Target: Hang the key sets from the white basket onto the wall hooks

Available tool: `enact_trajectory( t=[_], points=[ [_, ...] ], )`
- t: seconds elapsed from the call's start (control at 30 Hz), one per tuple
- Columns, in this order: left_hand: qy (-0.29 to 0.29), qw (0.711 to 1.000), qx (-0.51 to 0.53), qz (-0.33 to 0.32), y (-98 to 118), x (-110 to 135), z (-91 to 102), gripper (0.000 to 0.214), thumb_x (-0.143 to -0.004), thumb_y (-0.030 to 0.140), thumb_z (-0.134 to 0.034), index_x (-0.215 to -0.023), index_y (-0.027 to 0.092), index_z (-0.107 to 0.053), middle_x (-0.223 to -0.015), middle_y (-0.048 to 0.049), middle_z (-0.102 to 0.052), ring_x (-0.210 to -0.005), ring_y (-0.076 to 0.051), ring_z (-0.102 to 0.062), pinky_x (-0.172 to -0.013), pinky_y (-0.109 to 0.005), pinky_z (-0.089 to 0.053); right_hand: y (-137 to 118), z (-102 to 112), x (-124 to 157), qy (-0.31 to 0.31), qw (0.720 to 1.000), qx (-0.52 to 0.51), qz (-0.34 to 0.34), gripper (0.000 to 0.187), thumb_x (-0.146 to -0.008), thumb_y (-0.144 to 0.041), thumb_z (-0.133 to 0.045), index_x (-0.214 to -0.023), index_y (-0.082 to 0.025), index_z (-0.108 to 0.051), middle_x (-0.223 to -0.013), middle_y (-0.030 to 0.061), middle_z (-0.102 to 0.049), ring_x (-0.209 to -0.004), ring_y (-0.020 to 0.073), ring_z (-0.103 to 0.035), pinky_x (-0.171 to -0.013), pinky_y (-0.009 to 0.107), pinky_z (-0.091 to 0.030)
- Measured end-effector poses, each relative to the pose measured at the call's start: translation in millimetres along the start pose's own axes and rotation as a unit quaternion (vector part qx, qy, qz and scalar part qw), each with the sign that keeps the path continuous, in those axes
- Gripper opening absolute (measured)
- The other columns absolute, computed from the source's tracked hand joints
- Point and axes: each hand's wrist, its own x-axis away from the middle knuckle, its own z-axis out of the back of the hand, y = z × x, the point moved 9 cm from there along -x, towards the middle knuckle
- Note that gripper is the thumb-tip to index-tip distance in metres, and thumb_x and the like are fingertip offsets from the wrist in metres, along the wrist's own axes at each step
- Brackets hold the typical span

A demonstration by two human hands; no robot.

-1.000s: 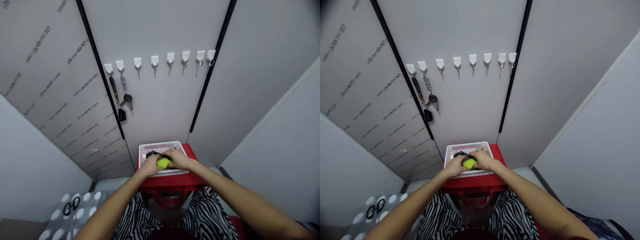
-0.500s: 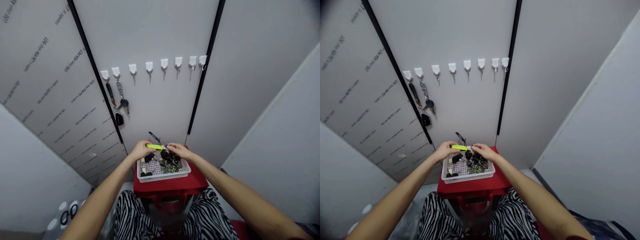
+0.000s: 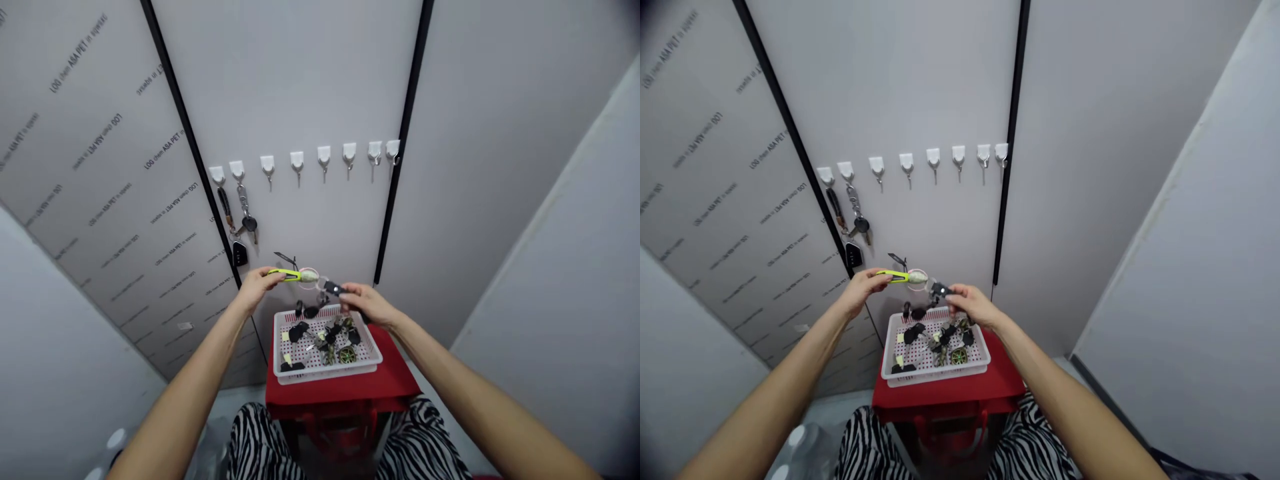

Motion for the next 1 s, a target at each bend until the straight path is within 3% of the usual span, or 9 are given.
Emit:
enact_trajectory(
  t=[0.1, 0.3, 0.4, 0.5, 0.6, 0.77, 0.87, 1.0],
  points=[
    [-0.018, 1.000, 0.001, 0.017, -12, 3, -9.5, 0.028, -0.047, 0.031, -0.059, -0.066, 0.011, -0.058, -0.050, 0.0026, -0.048, -0.046, -0.004, -0.037, -0.046, -0.018, -0.026, -12, 12, -2, 0.058, 0.998, 0.027, 0.010, 0.015, -0.059, -0.027, -0.049, -0.064, -0.013, -0.048, -0.050, -0.0042, -0.049, -0.046, 0.0041, -0.042, -0.050, 0.018, -0.032],
    [0.010, 0.983, 0.159, 0.090, -35, 5, -13.4, 0.027, -0.048, 0.031, -0.057, -0.066, 0.012, -0.056, -0.052, 0.0022, -0.049, -0.047, -0.005, -0.043, -0.051, -0.019, -0.032, 3, 23, -2, 0.087, 0.995, -0.045, -0.022, 0.013, -0.057, -0.025, -0.047, -0.062, -0.013, -0.049, -0.055, -0.0011, -0.054, -0.053, 0.0061, -0.049, -0.054, 0.019, -0.035],
    [0.015, 0.985, 0.142, 0.099, -40, 4, -7.5, 0.025, -0.049, 0.031, -0.056, -0.065, 0.012, -0.056, -0.052, 0.0019, -0.050, -0.047, -0.006, -0.044, -0.051, -0.020, -0.033, -2, 28, -2, 0.096, 0.994, -0.048, -0.025, 0.014, -0.057, -0.026, -0.049, -0.062, -0.013, -0.047, -0.056, -0.0014, -0.054, -0.047, 0.0050, -0.047, -0.050, 0.019, -0.036],
    [0.012, 0.995, 0.048, 0.090, -44, 4, -3.7, 0.024, -0.050, 0.030, -0.056, -0.067, 0.013, -0.056, -0.057, 0.0001, -0.053, -0.052, -0.008, -0.046, -0.055, -0.022, -0.035, -20, 29, -8, 0.100, 0.994, 0.026, -0.024, 0.012, -0.055, -0.024, -0.051, -0.058, -0.013, -0.047, -0.049, -0.0030, -0.051, -0.040, 0.0034, -0.043, -0.044, 0.017, -0.035],
    [-0.002, 0.998, -0.054, 0.027, -34, 4, -13.6, 0.028, -0.046, 0.022, -0.059, -0.072, 0.012, -0.056, -0.071, -0.0041, -0.057, -0.066, -0.014, -0.050, -0.065, -0.026, -0.036, -40, 15, -23, 0.057, 0.991, 0.118, -0.026, 0.009, -0.054, -0.019, -0.051, -0.056, -0.012, -0.048, -0.041, -0.0038, -0.047, -0.038, 0.0036, -0.041, -0.040, 0.016, -0.033],
    [-0.010, 0.987, -0.076, -0.139, 15, 5, -45.6, 0.037, -0.053, 0.020, -0.056, -0.089, 0.015, -0.052, -0.091, -0.0056, -0.055, -0.085, -0.015, -0.047, -0.077, -0.027, -0.033, -58, -19, -45, -0.008, 0.975, 0.215, -0.052, 0.003, -0.054, -0.015, -0.048, -0.054, -0.012, -0.049, -0.037, -0.0047, -0.043, -0.033, 0.0035, -0.038, -0.033, 0.015, -0.030],
    [-0.007, 0.989, -0.055, -0.134, 23, -4, -52.5, 0.031, -0.057, 0.018, -0.051, -0.087, 0.012, -0.053, -0.082, -0.0061, -0.058, -0.073, -0.013, -0.051, -0.068, -0.025, -0.039, -62, -27, -53, -0.017, 0.965, 0.252, -0.070, 0.003, -0.052, -0.012, -0.046, -0.054, -0.012, -0.048, -0.036, -0.0049, -0.042, -0.033, 0.0039, -0.038, -0.032, 0.015, -0.030],
    [0.016, 0.990, -0.035, -0.135, 22, -14, -46.5, 0.022, -0.057, 0.016, -0.050, -0.077, 0.012, -0.055, -0.073, -0.0051, -0.060, -0.064, -0.012, -0.051, -0.062, -0.024, -0.040, -71, -22, -61, 0.025, 0.977, 0.202, -0.061, 0.013, -0.052, -0.010, -0.046, -0.064, -0.014, -0.043, -0.036, -0.0066, -0.042, -0.032, 0.0049, -0.038, -0.032, 0.016, -0.032]
  ],
)
